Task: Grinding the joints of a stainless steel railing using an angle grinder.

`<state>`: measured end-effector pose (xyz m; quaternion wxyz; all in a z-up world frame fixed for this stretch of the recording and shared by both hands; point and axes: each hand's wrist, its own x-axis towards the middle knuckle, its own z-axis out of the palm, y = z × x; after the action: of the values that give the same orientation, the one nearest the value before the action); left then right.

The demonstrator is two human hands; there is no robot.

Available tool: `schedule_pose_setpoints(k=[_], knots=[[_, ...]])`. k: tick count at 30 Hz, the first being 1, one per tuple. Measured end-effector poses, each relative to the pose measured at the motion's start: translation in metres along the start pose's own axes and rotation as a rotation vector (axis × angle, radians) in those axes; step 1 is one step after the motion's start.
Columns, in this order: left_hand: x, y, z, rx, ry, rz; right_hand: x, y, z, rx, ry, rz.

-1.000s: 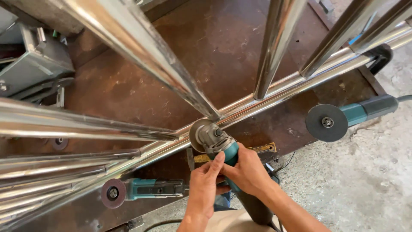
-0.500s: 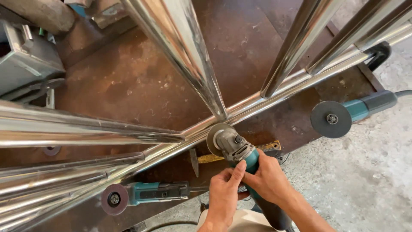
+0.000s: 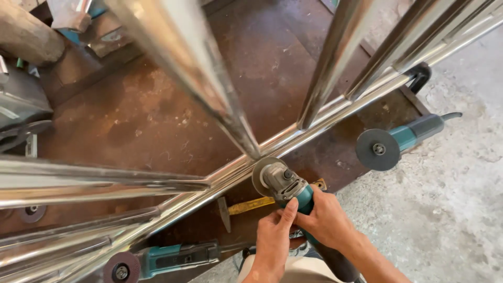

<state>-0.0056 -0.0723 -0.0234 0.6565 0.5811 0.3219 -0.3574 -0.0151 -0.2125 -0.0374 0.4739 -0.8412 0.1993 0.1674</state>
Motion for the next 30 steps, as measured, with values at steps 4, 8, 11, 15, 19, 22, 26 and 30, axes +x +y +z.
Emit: schedule_pose_setpoints(k=[4,8,11,15,19,22,26,30], knots=[[0.009,-0.004,0.051,0.005,0.006,0.067,0.015,0.036,-0.035,-0.092,0.082,-0.116],[0.024,-0.012,0.088,-0.045,-0.012,0.106,0.032,0.055,-0.067,-0.083,0.100,-0.222],[0.029,-0.014,0.102,0.038,0.117,0.246,0.043,0.060,-0.076,-0.095,0.053,-0.231],[0.031,-0.010,0.107,-0.037,0.123,0.192,0.053,0.067,-0.075,-0.101,0.055,-0.266],[0.028,-0.002,0.105,-0.048,0.163,0.207,0.055,0.057,-0.074,-0.056,0.019,-0.280],[0.028,0.003,0.096,-0.034,0.158,0.193,0.058,0.053,-0.066,-0.052,0.020,-0.309],[0.033,0.001,0.091,-0.050,0.142,0.214,0.056,0.047,-0.069,-0.052,0.005,-0.292],[0.033,-0.003,0.095,-0.068,0.133,0.222,0.053,0.042,-0.076,-0.066,0.004,-0.273]])
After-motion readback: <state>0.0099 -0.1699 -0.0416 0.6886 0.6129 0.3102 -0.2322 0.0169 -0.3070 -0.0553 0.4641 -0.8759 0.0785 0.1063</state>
